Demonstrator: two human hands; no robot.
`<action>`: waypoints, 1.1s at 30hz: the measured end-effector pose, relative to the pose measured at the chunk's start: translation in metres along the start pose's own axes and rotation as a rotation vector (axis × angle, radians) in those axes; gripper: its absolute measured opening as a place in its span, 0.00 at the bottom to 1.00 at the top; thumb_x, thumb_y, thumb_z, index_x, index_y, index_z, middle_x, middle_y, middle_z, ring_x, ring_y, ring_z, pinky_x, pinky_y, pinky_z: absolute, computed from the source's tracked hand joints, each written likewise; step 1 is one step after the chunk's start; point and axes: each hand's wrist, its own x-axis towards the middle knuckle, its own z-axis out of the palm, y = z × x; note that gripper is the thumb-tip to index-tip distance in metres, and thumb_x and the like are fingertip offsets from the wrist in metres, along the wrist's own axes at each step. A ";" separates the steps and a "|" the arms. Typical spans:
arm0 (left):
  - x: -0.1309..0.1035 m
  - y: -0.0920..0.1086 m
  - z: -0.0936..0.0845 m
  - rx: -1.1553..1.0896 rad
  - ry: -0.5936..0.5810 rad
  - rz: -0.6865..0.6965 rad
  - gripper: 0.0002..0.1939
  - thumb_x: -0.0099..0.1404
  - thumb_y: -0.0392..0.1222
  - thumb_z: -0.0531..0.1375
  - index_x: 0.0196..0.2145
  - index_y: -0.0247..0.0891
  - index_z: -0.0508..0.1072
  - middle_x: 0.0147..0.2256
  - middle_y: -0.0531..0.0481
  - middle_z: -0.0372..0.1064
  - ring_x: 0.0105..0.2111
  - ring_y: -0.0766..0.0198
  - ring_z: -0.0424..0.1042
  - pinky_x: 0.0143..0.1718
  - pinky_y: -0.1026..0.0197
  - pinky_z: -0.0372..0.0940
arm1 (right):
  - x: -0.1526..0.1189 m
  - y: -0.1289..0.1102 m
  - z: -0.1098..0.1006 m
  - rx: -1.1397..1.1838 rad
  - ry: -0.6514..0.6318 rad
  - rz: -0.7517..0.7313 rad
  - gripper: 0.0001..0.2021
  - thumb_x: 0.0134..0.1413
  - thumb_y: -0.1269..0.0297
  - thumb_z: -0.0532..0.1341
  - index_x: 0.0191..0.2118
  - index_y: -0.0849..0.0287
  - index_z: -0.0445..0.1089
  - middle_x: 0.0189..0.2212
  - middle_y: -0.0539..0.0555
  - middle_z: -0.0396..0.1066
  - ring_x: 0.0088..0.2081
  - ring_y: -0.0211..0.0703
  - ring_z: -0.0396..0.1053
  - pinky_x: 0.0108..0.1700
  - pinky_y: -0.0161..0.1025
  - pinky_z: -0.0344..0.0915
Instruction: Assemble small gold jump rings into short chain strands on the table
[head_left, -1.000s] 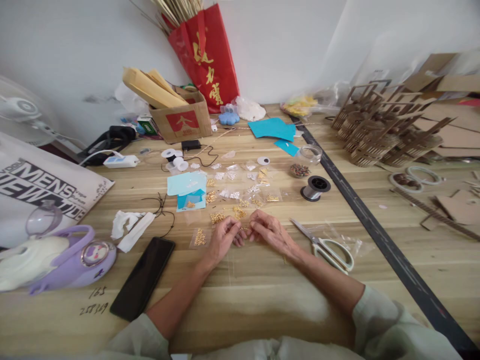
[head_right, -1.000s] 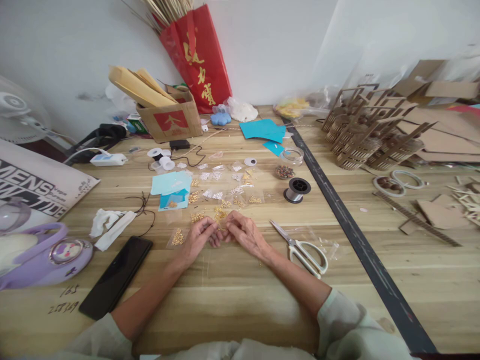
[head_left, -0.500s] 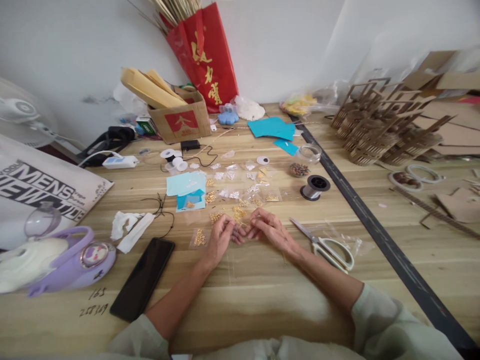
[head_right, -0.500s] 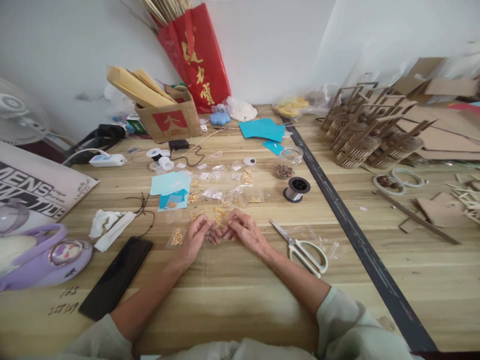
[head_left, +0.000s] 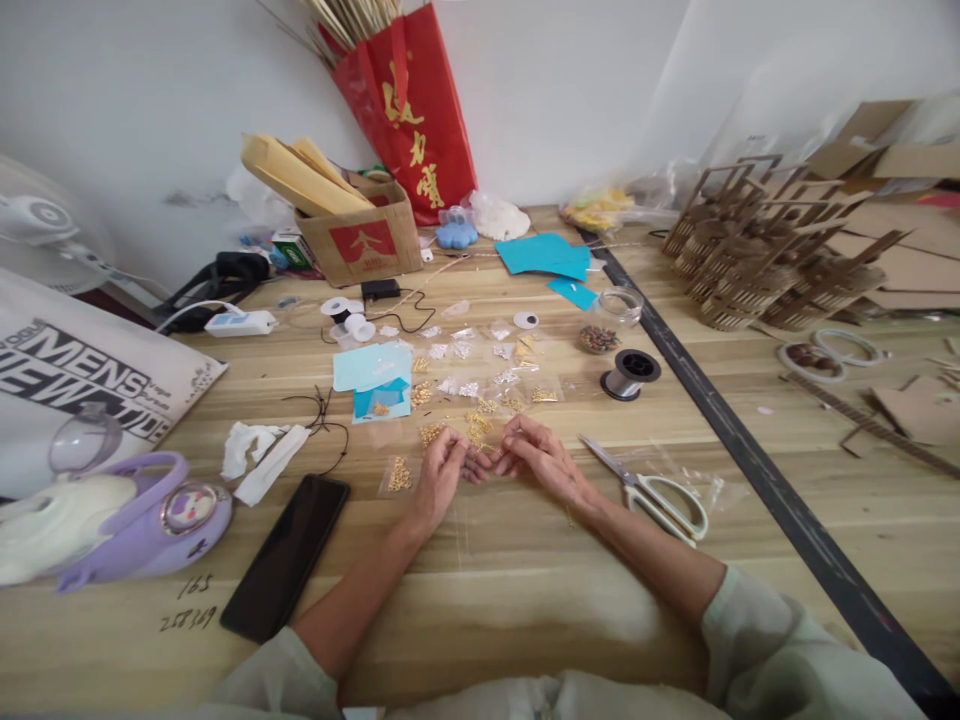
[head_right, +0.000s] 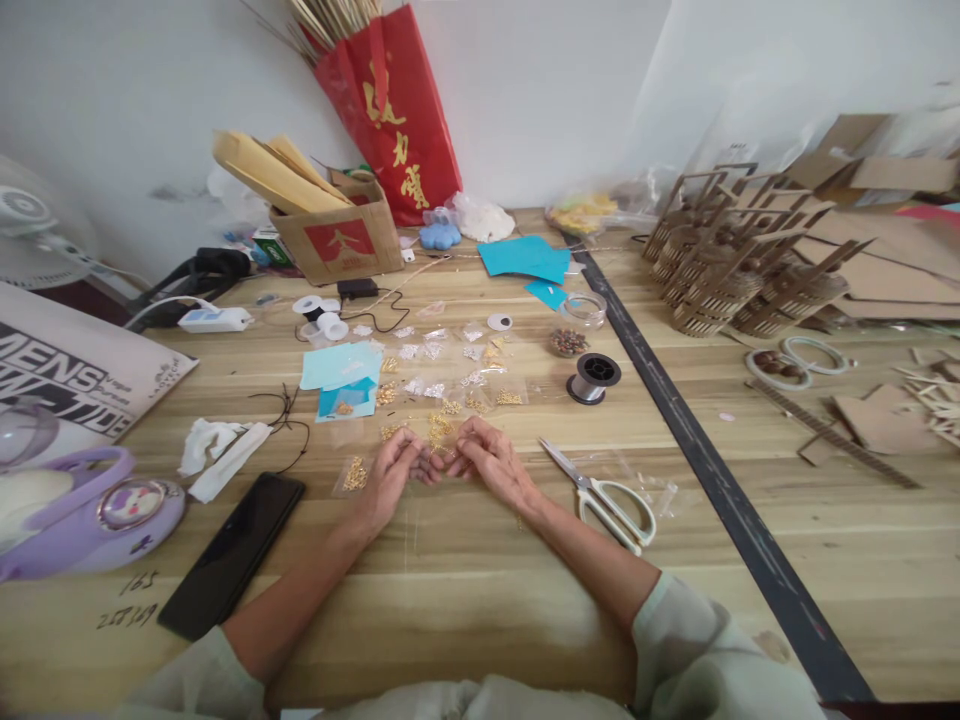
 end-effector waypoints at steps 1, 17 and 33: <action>0.000 0.000 0.000 0.031 0.011 0.019 0.16 0.62 0.54 0.56 0.29 0.38 0.61 0.26 0.51 0.73 0.22 0.66 0.72 0.24 0.64 0.66 | 0.000 -0.001 0.000 -0.008 0.002 0.000 0.08 0.54 0.59 0.57 0.33 0.57 0.60 0.26 0.51 0.74 0.28 0.40 0.74 0.28 0.33 0.66; -0.002 0.008 0.000 0.029 0.023 0.153 0.11 0.56 0.45 0.63 0.24 0.35 0.71 0.33 0.48 0.73 0.27 0.67 0.68 0.29 0.65 0.65 | -0.003 -0.001 0.000 -0.085 -0.024 -0.043 0.07 0.56 0.60 0.56 0.33 0.58 0.62 0.27 0.52 0.75 0.28 0.39 0.73 0.30 0.34 0.66; 0.001 0.006 0.001 0.048 0.036 0.090 0.10 0.53 0.43 0.65 0.25 0.35 0.69 0.21 0.54 0.70 0.20 0.68 0.69 0.24 0.66 0.65 | -0.007 0.004 0.003 -0.297 -0.052 -0.144 0.05 0.57 0.62 0.54 0.32 0.57 0.61 0.20 0.46 0.65 0.22 0.35 0.64 0.26 0.31 0.58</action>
